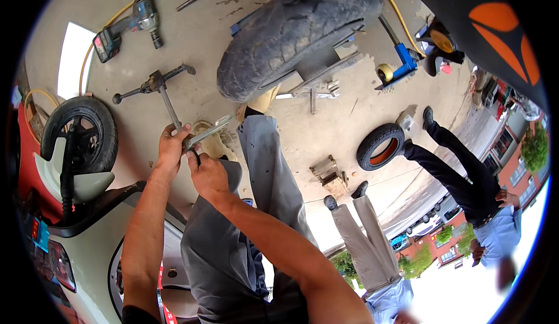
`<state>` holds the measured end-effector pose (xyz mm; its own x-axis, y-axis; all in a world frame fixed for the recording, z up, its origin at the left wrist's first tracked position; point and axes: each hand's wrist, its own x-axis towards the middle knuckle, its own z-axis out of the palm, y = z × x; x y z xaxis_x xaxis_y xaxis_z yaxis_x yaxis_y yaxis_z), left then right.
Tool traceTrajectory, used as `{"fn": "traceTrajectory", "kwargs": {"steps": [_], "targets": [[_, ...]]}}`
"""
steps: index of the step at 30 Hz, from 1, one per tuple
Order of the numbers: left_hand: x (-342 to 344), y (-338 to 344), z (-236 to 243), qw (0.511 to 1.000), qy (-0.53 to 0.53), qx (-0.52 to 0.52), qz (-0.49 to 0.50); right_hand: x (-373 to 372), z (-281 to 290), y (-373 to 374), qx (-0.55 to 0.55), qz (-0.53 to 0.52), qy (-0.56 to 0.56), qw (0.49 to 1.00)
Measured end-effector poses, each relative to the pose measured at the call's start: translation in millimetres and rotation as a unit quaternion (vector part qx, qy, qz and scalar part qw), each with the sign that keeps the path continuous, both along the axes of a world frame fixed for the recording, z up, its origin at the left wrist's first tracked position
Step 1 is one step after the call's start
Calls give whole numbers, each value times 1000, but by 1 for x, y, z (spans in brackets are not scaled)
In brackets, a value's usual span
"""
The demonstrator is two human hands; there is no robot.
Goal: The person removes an old tire from a scooter wheel using a tire lever and a tire changing machine. They then apply a sealant to a new tire and mount it onto the wheel rim using the machine and a lever.
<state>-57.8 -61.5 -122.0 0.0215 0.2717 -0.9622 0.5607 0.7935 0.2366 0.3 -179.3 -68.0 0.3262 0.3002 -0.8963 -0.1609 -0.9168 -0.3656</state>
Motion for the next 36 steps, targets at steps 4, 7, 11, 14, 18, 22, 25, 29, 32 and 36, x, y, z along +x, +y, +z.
{"fn": "traceTrajectory", "kwargs": {"steps": [4, 7, 11, 14, 18, 22, 25, 29, 32, 36], "targets": [[-9, -17, -25, 992, 65, 61, -86, -25, -14, -6, 40, 8, -51, 998], [-25, -25, -39, 979, 80, 132, -131, -44, -23, -13, 27, 16, -5, 999], [-60, -23, -69, 955, 99, 224, -166, -22, -20, -30, 102, 75, 137, 982], [-81, -12, -84, 934, 118, 230, -248, 2, -48, -71, 187, 117, 266, 938], [-169, -26, -142, 909, 125, 237, -319, 82, -90, -153, 129, 185, 207, 952], [-198, -21, -180, 881, 162, 260, -361, 182, -78, -235, 95, 296, 103, 945], [-200, -15, -179, 836, 220, 291, -410, 235, -31, -235, 163, 395, 43, 903], [-5, 0, -82, 909, -103, 241, -323, 266, 11, -213, 280, 441, -77, 849], [113, -3, 45, 837, -267, 327, -350, 274, 23, -189, 349, 505, -131, 778], [184, -10, 63, 823, -219, 402, -337, 288, -4, -179, 367, 561, -213, 711]]}}
